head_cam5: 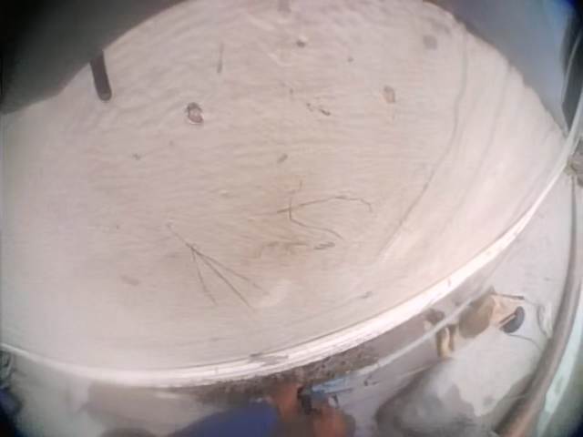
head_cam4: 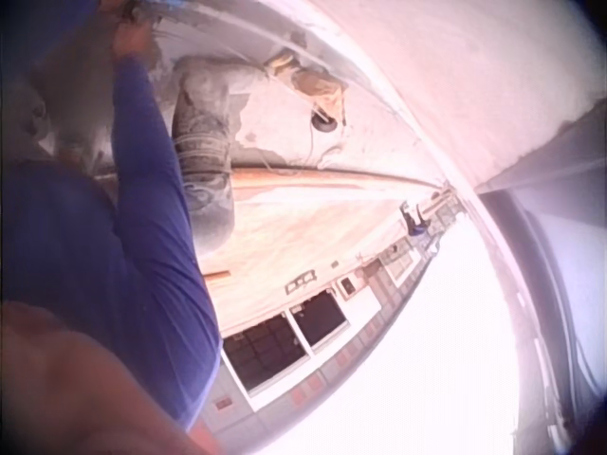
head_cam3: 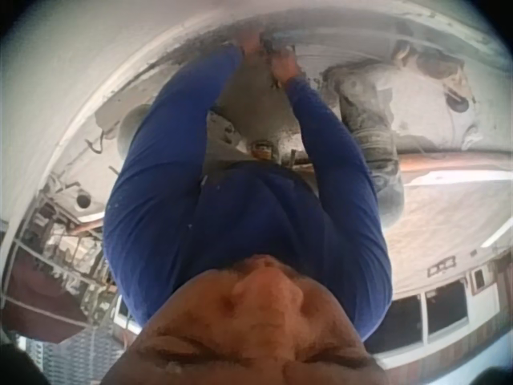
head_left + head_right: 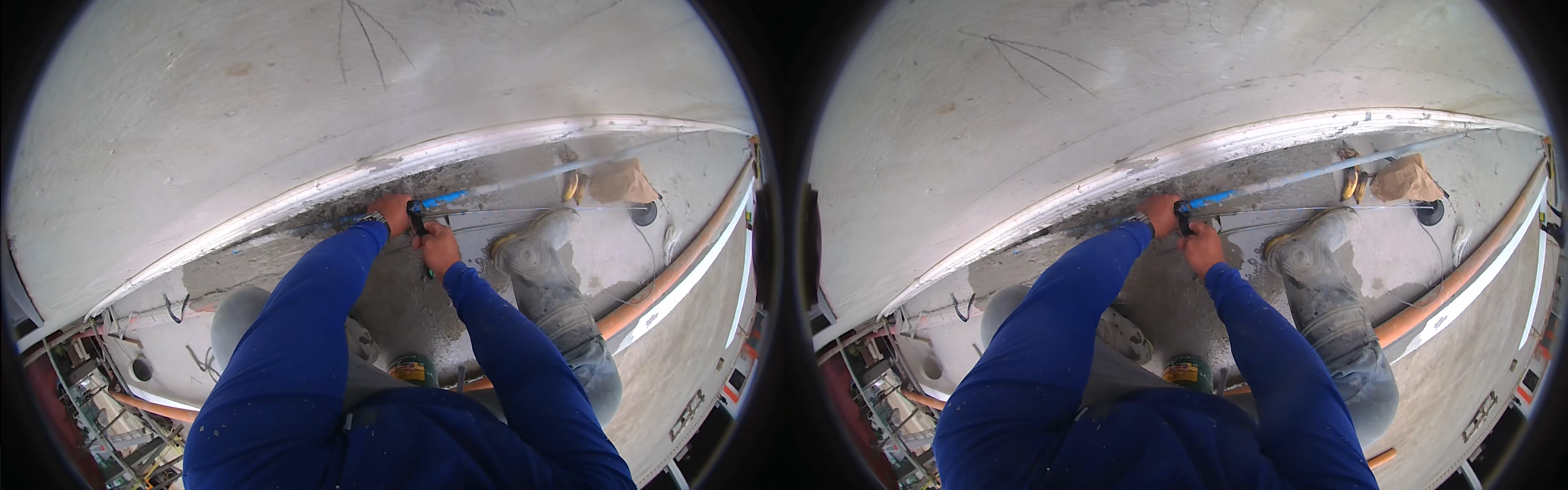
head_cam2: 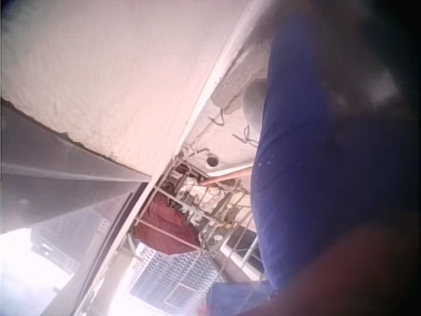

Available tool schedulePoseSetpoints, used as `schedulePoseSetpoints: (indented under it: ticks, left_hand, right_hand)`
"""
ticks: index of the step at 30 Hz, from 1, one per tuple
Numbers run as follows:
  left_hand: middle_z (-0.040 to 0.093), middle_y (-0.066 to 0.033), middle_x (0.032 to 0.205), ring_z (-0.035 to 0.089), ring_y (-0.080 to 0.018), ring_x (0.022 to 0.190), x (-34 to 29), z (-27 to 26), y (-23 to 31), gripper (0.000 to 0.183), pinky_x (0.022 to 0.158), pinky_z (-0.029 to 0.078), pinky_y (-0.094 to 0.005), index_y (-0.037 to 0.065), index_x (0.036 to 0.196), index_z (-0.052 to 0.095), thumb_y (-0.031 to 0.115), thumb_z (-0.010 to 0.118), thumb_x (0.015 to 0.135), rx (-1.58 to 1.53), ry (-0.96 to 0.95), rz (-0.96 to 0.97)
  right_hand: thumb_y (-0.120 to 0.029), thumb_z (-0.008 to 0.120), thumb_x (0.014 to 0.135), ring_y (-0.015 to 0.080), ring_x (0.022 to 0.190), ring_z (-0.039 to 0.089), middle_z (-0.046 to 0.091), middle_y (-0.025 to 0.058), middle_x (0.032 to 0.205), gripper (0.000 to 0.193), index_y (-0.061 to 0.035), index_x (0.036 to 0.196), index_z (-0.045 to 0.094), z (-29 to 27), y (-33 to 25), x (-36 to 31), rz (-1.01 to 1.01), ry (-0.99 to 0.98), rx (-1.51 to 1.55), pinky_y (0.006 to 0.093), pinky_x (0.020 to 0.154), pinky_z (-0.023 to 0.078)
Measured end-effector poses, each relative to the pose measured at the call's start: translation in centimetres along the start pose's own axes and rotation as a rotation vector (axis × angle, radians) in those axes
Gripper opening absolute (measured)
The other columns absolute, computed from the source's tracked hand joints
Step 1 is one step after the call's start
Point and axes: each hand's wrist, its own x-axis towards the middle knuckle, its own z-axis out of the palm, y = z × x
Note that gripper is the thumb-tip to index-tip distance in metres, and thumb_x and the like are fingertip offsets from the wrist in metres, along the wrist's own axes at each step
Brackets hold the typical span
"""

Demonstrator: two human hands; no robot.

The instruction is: The person secures a blue pipe to a concrete wall using a metal strap and a screwdriver. They repeatedly tighten the strap around the pipe and screw it into the wall to hold it in place.

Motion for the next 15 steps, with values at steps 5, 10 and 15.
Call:
schedulePoseSetpoints:
  ticks: [5, 10, 15]
  left_hand:
    - [0.078, -0.0199, 0.105, 0.074, -0.0428, 0.102, -0.5, -0.3, 0.8, 0.027, 0.09, 0.06, -0.0545, 0.013, 0.113, 0.076, 0.028, 0.074, 0.09, 0.008, -0.007, -0.058]
    - [0.076, -0.0154, 0.128, 0.075, -0.0382, 0.114, 0.4, -0.2, 0.7, 0.054, 0.098, 0.061, -0.0538, 0.017, 0.148, 0.064, 0.022, 0.068, 0.094, 0.084, -0.139, -0.095]
    - [0.078, -0.0194, 0.113, 0.075, -0.041, 0.108, 0.1, 1.2, -0.7, 0.041, 0.094, 0.06, -0.0542, 0.012, 0.129, 0.071, 0.024, 0.075, 0.091, 0.05, 0.0, -0.043]
  right_hand:
    - [-0.017, 0.064, 0.094, 0.0512, 0.096, 0.071, 0.073, 0.0315, 0.101, 0.033, 0.004, 0.119, 0.069, -1.4, 0.8, -1.7, -0.022, -0.048, -0.486, 0.0557, 0.087, 0.055]
    - [-0.019, 0.062, 0.096, 0.0545, 0.097, 0.068, 0.072, 0.0329, 0.099, 0.027, 0.0013, 0.113, 0.068, -2.2, -0.1, -7.3, -0.118, -0.078, -0.633, 0.0608, 0.087, 0.053]
    - [-0.021, 0.06, 0.098, 0.0547, 0.092, 0.067, 0.071, 0.0316, 0.092, 0.024, -0.0005, 0.11, 0.066, -3.8, -0.2, -10.5, -0.293, -0.111, -0.643, 0.0622, 0.084, 0.053]
